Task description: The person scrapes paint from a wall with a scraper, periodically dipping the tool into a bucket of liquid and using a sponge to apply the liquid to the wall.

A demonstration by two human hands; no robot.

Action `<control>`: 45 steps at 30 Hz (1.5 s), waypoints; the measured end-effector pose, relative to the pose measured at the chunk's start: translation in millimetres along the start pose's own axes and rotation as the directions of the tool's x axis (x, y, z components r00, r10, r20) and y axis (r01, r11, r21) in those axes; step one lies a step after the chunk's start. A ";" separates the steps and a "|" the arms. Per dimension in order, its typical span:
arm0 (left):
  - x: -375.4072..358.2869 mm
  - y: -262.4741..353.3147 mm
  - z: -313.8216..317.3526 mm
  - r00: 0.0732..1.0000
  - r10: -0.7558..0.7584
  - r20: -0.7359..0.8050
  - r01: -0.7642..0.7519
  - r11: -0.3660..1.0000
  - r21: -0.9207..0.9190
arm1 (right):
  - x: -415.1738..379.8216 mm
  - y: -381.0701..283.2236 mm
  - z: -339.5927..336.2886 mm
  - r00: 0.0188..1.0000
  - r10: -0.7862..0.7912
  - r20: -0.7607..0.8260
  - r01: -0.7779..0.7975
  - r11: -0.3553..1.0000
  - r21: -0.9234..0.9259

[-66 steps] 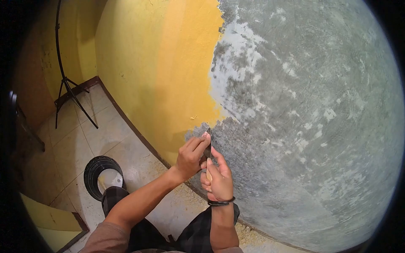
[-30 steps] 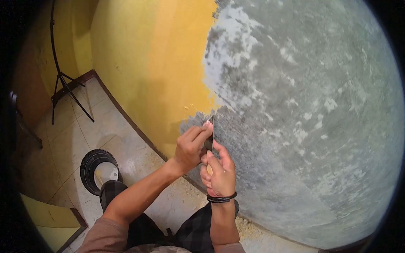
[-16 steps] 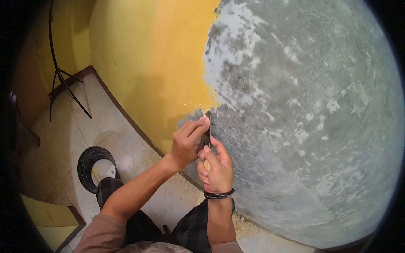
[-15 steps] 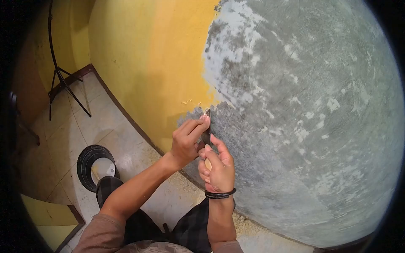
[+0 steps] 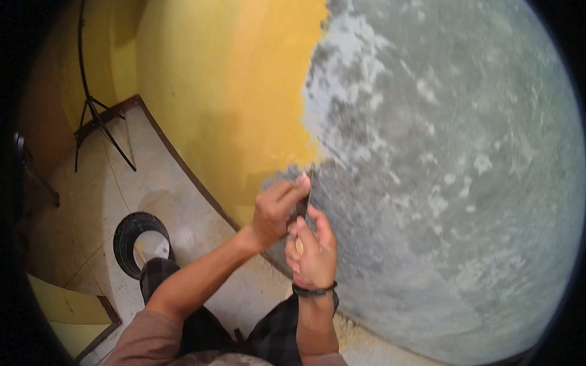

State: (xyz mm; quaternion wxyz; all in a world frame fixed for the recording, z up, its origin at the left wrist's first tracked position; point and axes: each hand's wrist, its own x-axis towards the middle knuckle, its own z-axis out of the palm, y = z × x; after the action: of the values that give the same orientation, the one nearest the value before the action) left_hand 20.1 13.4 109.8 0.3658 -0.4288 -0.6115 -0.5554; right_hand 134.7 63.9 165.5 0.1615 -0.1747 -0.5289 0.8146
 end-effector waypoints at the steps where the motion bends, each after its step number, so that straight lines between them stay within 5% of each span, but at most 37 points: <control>1: -0.9 1.5 2.0 1.000 0.005 -0.001 -0.005 1.000 0.024 | 1.7 -0.8 -6.0 1.000 0.026 0.002 -0.026 0.999 0.029; 16: 9.1 -5.1 -5.5 0.996 -0.030 -0.085 0.041 0.991 0.127 | 21.0 -10.3 1.0 0.994 0.061 0.091 -0.063 0.998 0.021; 20: 3.7 -4.8 1.4 1.000 0.009 0.015 -0.010 0.998 0.068 | 3.2 -9.2 -2.8 0.998 -0.001 0.066 0.000 1.000 0.014; 24: 8.0 1.3 2.5 0.995 -0.010 -0.104 0.010 1.000 -0.001 | 6.9 -13.2 -7.9 0.996 0.014 0.091 -0.013 1.000 -0.016; 45: 16.8 5.0 4.6 0.988 0.020 -0.151 -0.011 0.998 0.059 | 9.9 -25.1 -4.1 0.995 0.047 0.085 -0.040 0.996 -0.084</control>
State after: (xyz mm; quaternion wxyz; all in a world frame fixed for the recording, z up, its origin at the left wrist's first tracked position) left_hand 18.8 20.0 126.6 0.4277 -0.3793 -0.5944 -0.5656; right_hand 129.8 81.3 185.9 0.1132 -0.1569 -0.5644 0.8025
